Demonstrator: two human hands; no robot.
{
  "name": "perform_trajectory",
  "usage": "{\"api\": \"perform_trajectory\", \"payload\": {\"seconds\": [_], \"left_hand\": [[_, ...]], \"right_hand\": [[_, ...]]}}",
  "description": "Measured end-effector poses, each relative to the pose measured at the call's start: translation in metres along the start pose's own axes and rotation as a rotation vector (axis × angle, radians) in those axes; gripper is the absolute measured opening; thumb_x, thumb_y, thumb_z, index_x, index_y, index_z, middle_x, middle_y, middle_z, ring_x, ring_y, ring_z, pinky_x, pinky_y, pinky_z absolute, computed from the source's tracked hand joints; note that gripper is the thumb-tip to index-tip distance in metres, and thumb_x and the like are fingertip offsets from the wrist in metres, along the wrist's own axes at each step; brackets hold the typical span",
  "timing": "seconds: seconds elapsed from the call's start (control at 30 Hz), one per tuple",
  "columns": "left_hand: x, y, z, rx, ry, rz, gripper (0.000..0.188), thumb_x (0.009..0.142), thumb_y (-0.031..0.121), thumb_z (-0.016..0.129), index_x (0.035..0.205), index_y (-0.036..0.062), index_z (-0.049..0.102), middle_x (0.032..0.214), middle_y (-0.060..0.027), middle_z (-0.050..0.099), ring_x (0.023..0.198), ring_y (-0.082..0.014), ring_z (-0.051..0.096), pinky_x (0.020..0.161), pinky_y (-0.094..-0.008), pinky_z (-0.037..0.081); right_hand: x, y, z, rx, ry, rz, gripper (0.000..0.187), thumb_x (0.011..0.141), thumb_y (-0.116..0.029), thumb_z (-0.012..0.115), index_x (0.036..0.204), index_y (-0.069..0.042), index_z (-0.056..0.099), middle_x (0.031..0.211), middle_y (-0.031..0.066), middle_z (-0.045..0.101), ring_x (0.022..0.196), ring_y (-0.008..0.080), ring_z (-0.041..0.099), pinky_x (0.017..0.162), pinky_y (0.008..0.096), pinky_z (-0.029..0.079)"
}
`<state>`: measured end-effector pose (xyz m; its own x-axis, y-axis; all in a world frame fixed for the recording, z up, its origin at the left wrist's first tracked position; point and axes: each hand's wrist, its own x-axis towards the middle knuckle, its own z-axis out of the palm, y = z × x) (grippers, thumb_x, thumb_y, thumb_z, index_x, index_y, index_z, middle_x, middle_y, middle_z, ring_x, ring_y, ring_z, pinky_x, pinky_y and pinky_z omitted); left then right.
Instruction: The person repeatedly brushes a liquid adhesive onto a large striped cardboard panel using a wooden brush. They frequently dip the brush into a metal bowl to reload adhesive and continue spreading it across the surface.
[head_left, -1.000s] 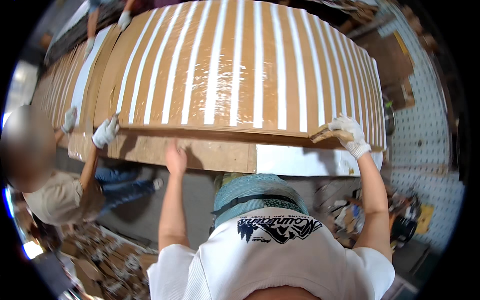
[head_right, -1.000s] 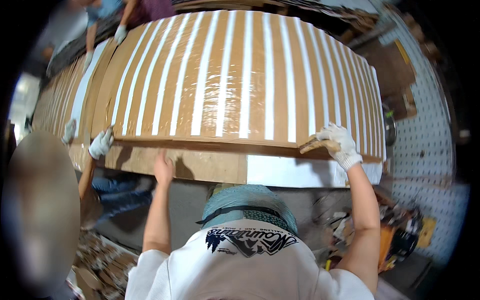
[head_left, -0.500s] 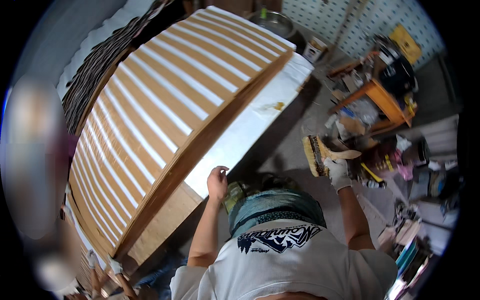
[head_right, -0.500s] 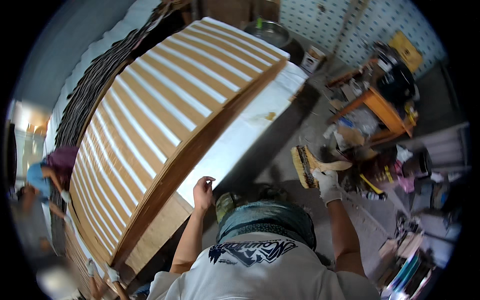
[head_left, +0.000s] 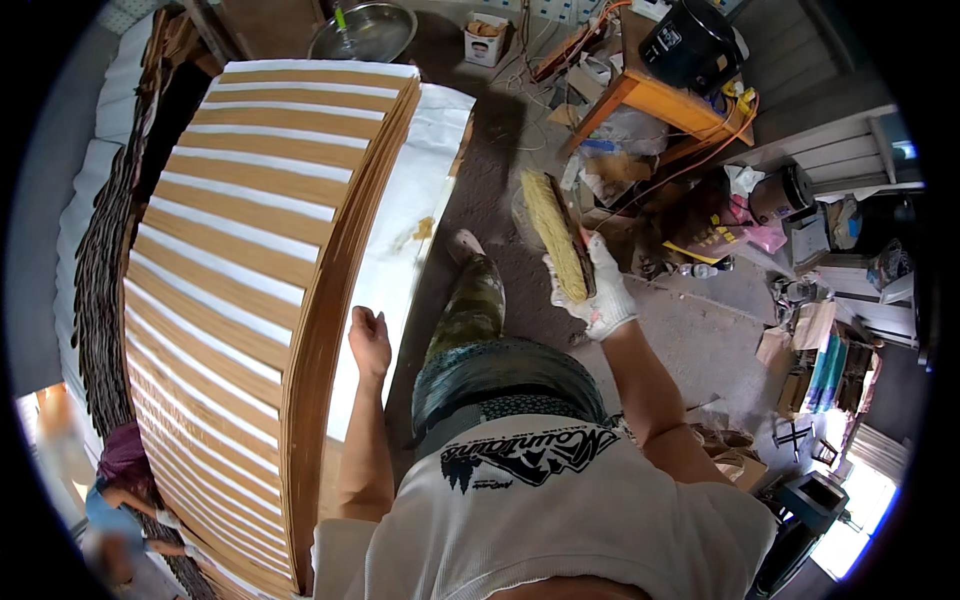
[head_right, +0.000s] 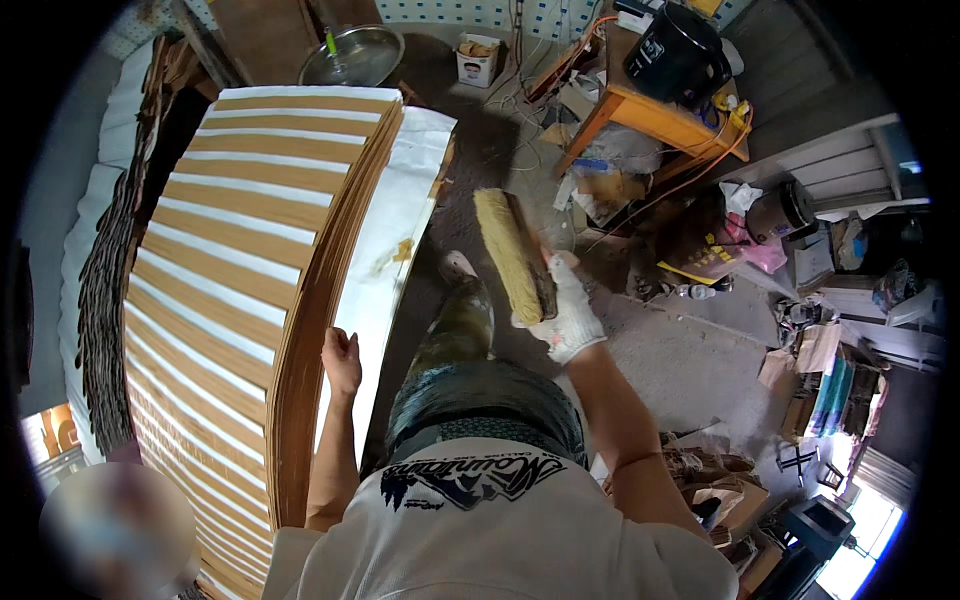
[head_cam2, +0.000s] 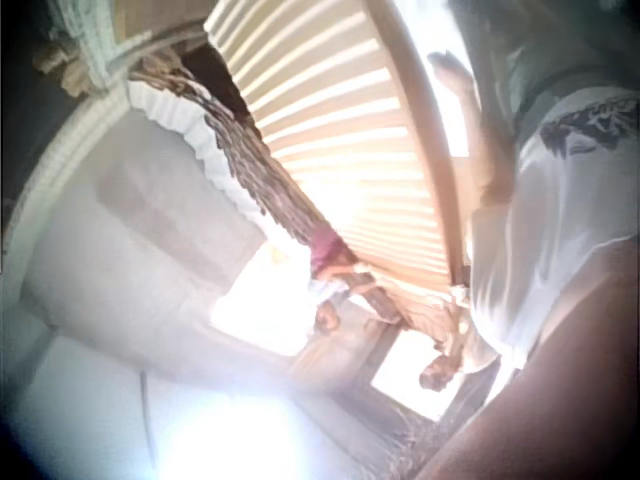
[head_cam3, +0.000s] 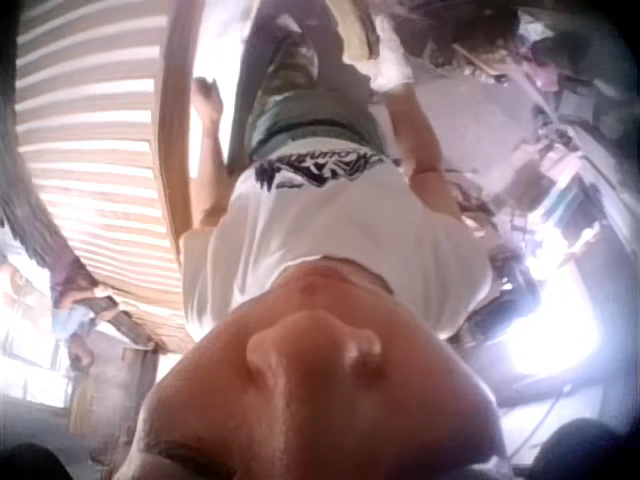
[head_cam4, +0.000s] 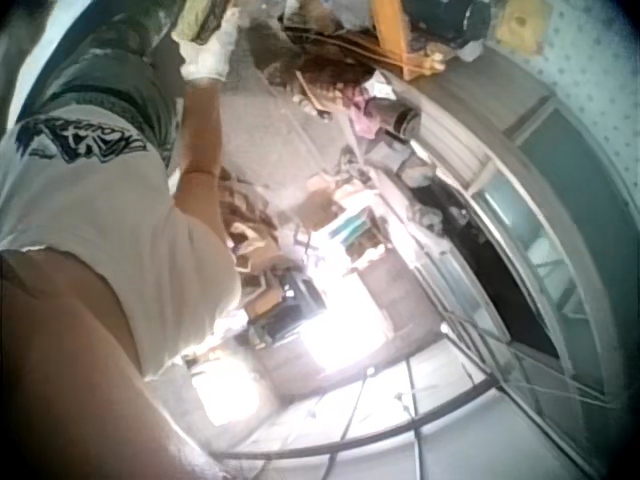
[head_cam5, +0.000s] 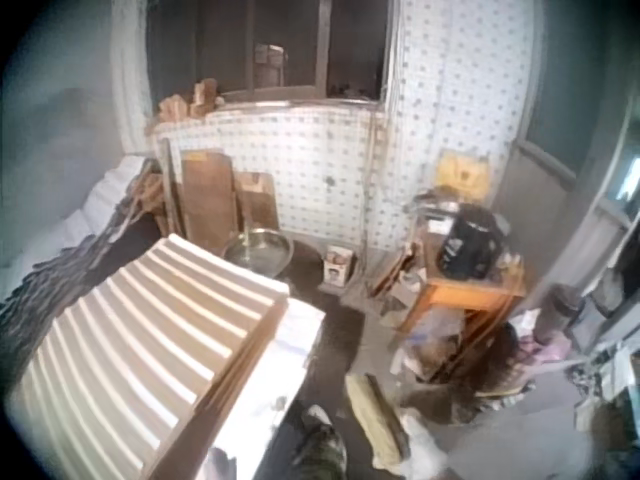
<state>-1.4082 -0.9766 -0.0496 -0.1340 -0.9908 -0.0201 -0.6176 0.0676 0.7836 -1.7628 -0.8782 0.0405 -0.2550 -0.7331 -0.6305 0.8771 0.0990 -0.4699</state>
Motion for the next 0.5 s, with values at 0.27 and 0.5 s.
{"api": "perform_trajectory", "payload": {"seconds": [0.27, 0.5], "left_hand": [[0.137, 0.034, 0.046, -0.158, -0.107, -0.131, 0.032, 0.094, 0.008, 0.061, 0.072, 0.0035, 0.037, 0.063, -0.0062, 0.03, 0.061, -0.0149, 0.031, 0.054, -0.032, 0.034], [0.249, 0.059, 0.041, -0.116, -0.044, -0.173, 0.039, 0.093, 0.013, 0.065, 0.07, 0.0024, 0.035, 0.063, -0.0054, 0.025, 0.061, -0.014, 0.028, 0.051, -0.0318, 0.031]], "right_hand": [[0.115, -0.068, 0.144, -0.003, -0.154, 0.169, 0.041, 0.1, -0.044, 0.048, 0.107, -0.006, 0.062, 0.074, 0.0091, 0.059, 0.055, 0.0181, 0.056, 0.046, 0.0291, 0.049], [0.206, -0.101, 0.24, -0.162, -0.292, 0.172, 0.04, 0.1, -0.042, 0.051, 0.111, -0.006, 0.062, 0.081, 0.0088, 0.062, 0.062, 0.0181, 0.061, 0.053, 0.03, 0.053]]}}
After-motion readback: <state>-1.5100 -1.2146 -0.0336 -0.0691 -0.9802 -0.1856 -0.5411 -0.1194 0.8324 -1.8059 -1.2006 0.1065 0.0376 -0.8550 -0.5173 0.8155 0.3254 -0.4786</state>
